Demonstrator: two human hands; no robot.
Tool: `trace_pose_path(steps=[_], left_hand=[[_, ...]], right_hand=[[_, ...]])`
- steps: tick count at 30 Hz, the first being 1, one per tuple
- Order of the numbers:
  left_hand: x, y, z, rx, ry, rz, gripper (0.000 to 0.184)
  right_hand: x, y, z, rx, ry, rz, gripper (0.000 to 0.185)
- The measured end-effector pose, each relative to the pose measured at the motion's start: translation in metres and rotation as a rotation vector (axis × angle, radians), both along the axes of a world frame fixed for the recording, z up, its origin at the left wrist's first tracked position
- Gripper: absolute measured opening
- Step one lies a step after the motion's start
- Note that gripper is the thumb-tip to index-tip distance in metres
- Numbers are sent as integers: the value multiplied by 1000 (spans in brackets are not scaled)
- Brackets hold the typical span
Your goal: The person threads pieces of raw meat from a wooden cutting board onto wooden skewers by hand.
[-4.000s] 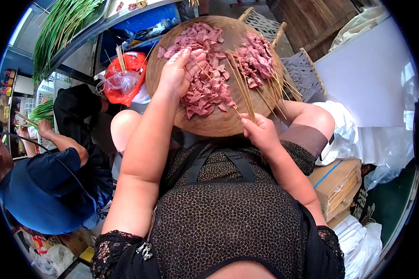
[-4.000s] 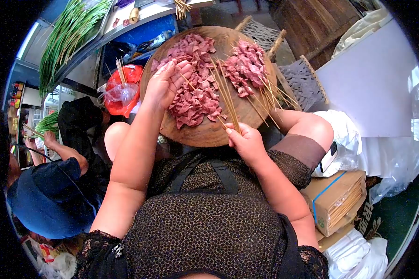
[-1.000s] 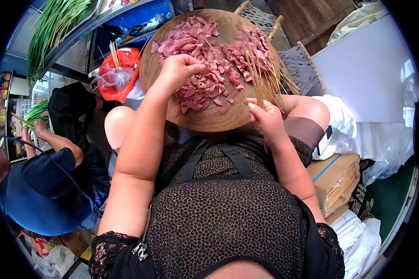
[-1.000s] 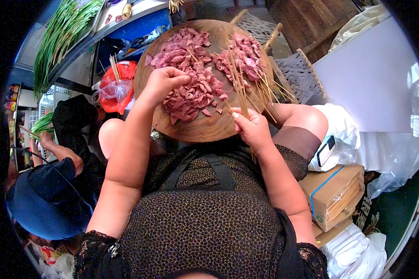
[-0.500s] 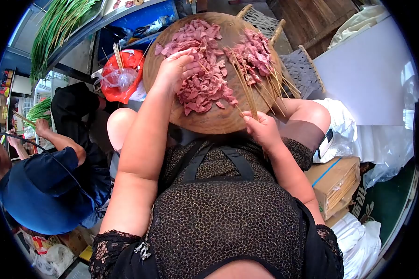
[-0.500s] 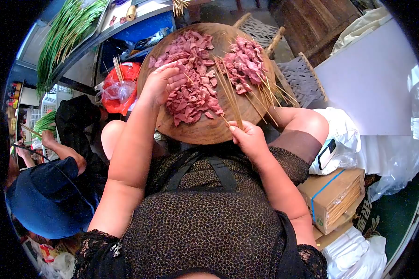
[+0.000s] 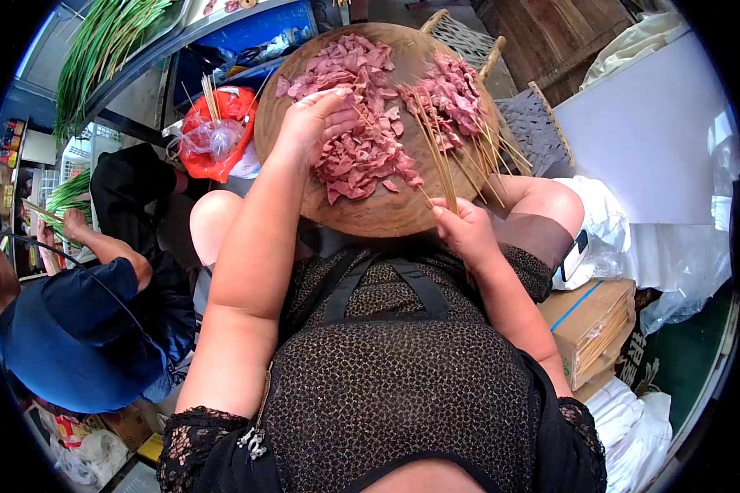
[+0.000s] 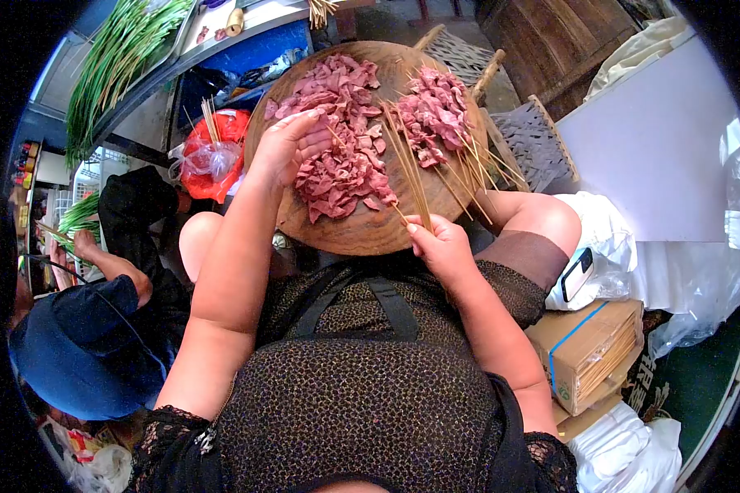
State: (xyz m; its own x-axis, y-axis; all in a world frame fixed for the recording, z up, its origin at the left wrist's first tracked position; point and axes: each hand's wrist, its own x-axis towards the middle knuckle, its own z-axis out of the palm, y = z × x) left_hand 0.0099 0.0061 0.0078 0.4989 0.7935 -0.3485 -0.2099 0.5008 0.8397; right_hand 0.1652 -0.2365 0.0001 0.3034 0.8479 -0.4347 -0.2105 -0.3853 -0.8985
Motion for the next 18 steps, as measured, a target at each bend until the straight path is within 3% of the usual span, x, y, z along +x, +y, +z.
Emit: trace_pose_path(steps=[18], left_hand=[[3,-1,-8,-44,10,-102,26]], right_hand=[[8,2,3,53,-111,22,20]])
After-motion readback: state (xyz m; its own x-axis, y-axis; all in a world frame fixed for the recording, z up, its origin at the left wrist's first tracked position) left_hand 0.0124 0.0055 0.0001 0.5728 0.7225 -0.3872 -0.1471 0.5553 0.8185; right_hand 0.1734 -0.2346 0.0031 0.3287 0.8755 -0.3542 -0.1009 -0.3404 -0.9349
